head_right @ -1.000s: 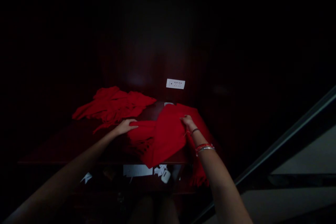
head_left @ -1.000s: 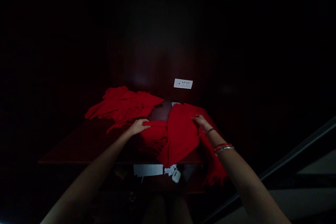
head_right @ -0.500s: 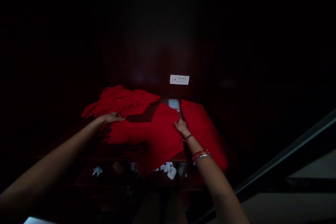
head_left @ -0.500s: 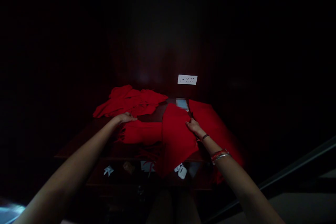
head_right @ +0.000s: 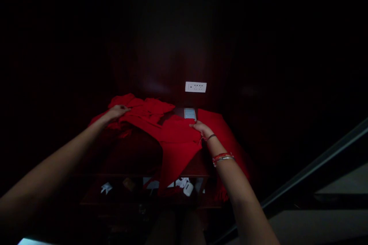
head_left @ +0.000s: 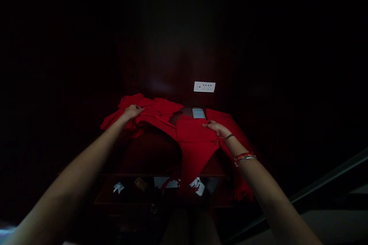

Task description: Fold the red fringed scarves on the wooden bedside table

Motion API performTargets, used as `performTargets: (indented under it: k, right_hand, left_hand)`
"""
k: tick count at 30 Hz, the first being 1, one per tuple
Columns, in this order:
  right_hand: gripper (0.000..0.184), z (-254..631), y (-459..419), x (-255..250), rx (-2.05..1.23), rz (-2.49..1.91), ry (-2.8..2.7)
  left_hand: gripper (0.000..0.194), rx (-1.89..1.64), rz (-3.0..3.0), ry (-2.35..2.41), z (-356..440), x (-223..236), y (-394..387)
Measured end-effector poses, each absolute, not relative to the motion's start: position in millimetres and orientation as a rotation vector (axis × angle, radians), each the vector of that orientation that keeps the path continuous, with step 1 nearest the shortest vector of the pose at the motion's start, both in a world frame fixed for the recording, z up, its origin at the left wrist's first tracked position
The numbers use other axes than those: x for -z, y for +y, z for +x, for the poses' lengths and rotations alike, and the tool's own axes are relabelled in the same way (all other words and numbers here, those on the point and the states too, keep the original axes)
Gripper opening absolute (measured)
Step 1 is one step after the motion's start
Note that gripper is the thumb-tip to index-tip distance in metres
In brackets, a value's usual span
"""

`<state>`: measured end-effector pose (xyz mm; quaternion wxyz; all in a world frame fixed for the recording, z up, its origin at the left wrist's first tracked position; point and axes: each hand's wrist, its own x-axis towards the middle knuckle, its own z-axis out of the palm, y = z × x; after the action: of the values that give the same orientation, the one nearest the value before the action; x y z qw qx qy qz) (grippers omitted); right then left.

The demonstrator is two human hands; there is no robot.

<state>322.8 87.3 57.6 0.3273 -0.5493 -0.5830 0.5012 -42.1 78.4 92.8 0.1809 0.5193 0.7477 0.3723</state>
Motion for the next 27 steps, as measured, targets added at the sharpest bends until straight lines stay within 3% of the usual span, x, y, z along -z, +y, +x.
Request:
performTargets:
  k: [3, 5, 8, 10, 13, 16, 19, 23, 27]
  right_hand:
    - [0.032, 312, 78, -43, -1.310, -1.413, -1.541]
    - [0.034, 310, 69, -31, -1.376, -1.353, -1.534]
    - [0.041, 320, 51, -19, -1.563, -1.298, -1.460]
    - [0.052, 332, 37, -16, -1.625, -1.349, -1.432]
    - [0.073, 347, 17, -17, -1.645, -1.377, -1.506]
    - [0.089, 347, 5, -23, -1.648, -1.336, -1.565]
    - [0.091, 340, 0, -29, -1.679, -1.307, -1.471]
    - [0.089, 338, -13, -36, -1.661, -1.316, -1.463]
    - [0.092, 346, -36, -48, -1.573, -1.273, -1.660]
  left_hand:
    - [0.045, -0.533, 1.696, 2.411, -30, -73, 74]
    - [0.055, -0.464, 1.946, 2.395, -11, -54, 59]
    - [0.048, -0.537, 2.488, 2.018, 22, -23, 31]
    - [0.040, -0.404, 2.611, 1.703, 36, -5, 18]
    - [0.037, -0.299, 2.526, 1.622, 47, 9, 12]
    - [0.037, -0.487, 2.442, 1.655, 58, 9, 9]
    - [0.030, -0.678, 2.281, 1.541, 75, 3, -5]
    - [0.033, -0.648, 1.964, 1.519, 94, 3, -32]
    - [0.057, -0.710, 1.507, 1.421, 107, 2, -47]
